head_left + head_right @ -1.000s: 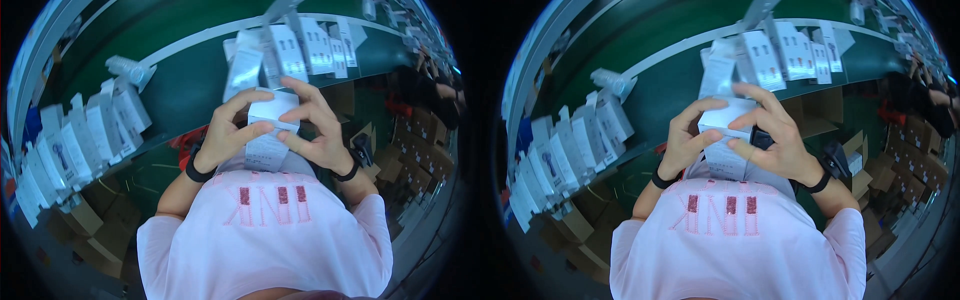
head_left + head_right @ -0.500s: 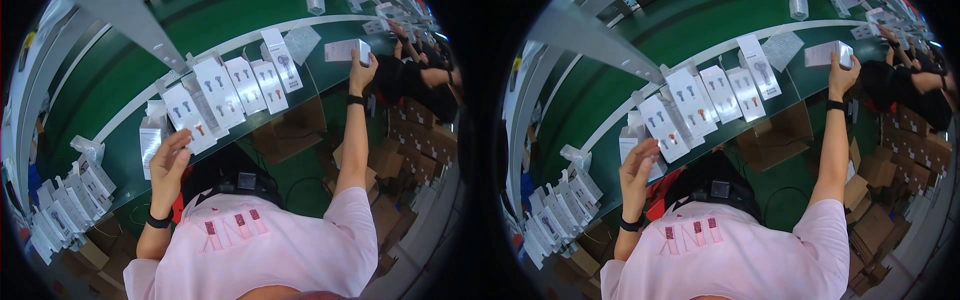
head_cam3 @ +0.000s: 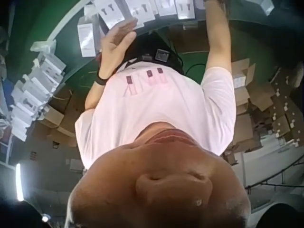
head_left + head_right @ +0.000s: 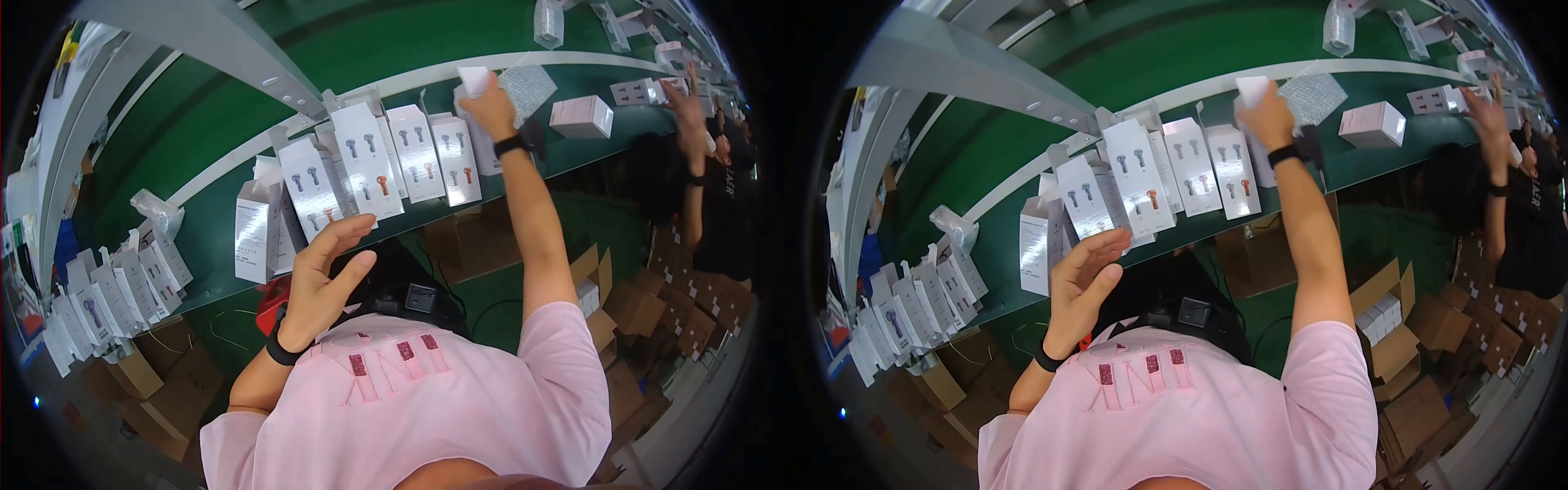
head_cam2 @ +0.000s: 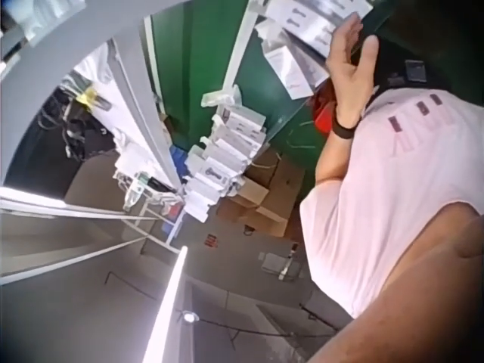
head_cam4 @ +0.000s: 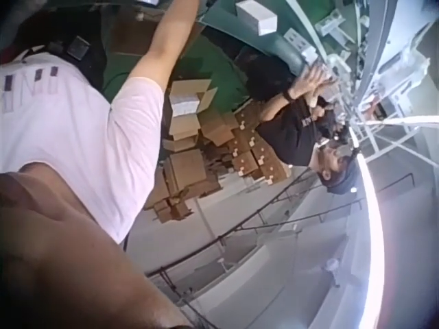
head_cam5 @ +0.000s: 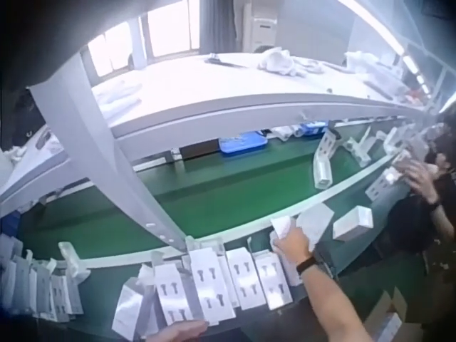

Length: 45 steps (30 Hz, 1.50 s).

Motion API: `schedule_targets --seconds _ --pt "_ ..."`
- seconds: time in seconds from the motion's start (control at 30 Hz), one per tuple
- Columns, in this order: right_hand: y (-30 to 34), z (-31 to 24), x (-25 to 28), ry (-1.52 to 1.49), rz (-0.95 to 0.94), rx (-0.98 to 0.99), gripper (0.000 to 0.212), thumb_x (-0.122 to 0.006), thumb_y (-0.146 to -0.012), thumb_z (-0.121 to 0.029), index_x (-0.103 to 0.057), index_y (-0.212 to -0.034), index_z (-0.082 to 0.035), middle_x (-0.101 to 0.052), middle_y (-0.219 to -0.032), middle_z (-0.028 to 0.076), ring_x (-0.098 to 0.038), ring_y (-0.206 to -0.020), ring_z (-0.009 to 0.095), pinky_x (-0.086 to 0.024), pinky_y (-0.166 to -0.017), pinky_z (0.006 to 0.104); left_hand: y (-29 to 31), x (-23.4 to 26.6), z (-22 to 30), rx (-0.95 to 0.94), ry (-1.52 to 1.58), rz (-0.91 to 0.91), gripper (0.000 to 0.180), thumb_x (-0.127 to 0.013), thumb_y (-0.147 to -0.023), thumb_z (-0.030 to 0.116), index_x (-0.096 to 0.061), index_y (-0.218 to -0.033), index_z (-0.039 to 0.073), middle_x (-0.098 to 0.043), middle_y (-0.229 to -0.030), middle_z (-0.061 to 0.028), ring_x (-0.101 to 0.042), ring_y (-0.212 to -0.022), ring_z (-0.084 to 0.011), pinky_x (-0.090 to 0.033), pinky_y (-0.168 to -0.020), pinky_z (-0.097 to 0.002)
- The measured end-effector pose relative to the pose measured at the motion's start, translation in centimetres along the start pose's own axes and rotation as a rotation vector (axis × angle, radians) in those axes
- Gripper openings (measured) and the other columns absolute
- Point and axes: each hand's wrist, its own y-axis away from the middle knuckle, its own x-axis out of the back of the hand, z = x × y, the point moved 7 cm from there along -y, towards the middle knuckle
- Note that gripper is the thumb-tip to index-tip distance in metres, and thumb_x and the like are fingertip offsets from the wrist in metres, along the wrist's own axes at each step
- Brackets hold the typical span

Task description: Packaging infrared thermometers into cardboard boxes with bubble wrap and instruction manuals.

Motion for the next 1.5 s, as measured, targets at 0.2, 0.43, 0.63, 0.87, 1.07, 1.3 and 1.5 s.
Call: schedule_targets --seconds 0.2,0.43,0.63,0.87,1.07,1.3,1.5 --pt "13.5 -9.6 17.4 -0.722 0.068 0.582 0.096 -0.084 -0.064 -0.021 -0.028 -0.138 -0.001 -0.057 -0.113 0.015 -0.059 -0.104 0.026 -0.050 -0.085 0.0383 0.3 0.5 2.6 -0.254 -0.092 -0.045 0.105 -0.087 -0.067 0.028 -0.023 -0.147 0.003 -0.047 -0.136 -0.0186 -0.048 -0.126 -0.0305 -0.035 -0.107 -0.0414" --pt "24.1 -18.3 20.0 -1.446 -0.970 -0.004 0.038 -0.058 -0.079 -0.013 -0.055 -0.114 0.003 -0.058 -0.122 0.026 -0.062 -0.101 0.030 -0.048 -0.091 0.0405 0.2 -0.4 11.8 -0.994 -0.318 -0.121 0.130 -0.087 -0.055 0.038 -0.007 -0.150 0.001 -0.026 -0.151 -0.0229 -0.026 -0.139 -0.0390 -0.019 -0.113 -0.0471" --pt "28.0 -28.3 15.4 -1.350 -0.487 0.973 0.075 -0.083 -0.067 -0.040 -0.047 -0.119 0.001 -0.049 -0.123 0.015 -0.051 -0.105 0.019 -0.042 -0.086 0.0315 7.5 8.4 9.0 -0.720 -0.382 0.134 0.099 -0.088 -0.054 0.032 -0.042 -0.135 -0.002 -0.055 -0.125 -0.0146 -0.059 -0.101 -0.0250 -0.048 -0.083 -0.0334" --pt "29.8 -41.0 -4.0 -0.809 -1.062 0.385 0.086 -0.068 -0.081 -0.038 -0.027 -0.148 -0.001 -0.043 -0.140 0.021 -0.049 -0.120 0.022 -0.039 -0.099 0.0349 16.5 22.9 -3.8 0.042 0.368 0.511 0.060 -0.070 -0.085 0.025 -0.044 -0.131 -0.003 -0.068 -0.100 -0.0105 -0.068 -0.087 -0.0189 -0.056 -0.073 -0.0278" --pt "26.2 -55.4 -17.9 -0.094 -0.480 0.961 0.099 -0.071 -0.076 -0.046 -0.024 -0.143 0.010 -0.040 -0.139 0.031 -0.041 -0.130 0.037 -0.037 -0.105 0.0402 13.9 31.5 -18.4 0.243 1.355 -0.069 0.049 -0.041 -0.096 0.049 -0.057 -0.125 0.013 -0.067 -0.108 -0.0126 -0.066 -0.093 -0.0263 -0.055 -0.079 -0.0390" --pt "28.2 -70.2 -29.0 -0.084 -0.501 0.967 0.098 -0.074 -0.072 -0.050 -0.034 -0.137 0.012 -0.056 -0.119 0.034 -0.056 -0.113 0.044 -0.046 -0.097 0.0415 12.2 33.6 -24.3 0.194 1.508 -0.066 0.053 -0.046 -0.096 0.050 -0.056 -0.127 0.008 -0.066 -0.112 -0.0091 -0.066 -0.094 -0.0218 -0.053 -0.084 -0.0353" --pt "28.4 -70.8 -36.8 0.149 -0.556 0.827 0.060 -0.076 -0.068 -0.038 -0.059 -0.108 0.004 -0.067 -0.099 0.025 -0.065 -0.098 0.037 -0.052 -0.085 0.0421 15.1 34.4 -20.6 0.210 0.546 0.164 0.074 -0.058 -0.088 0.053 -0.044 -0.135 -0.003 -0.061 -0.117 -0.0186 -0.064 -0.098 -0.0273 -0.052 -0.084 -0.0360"
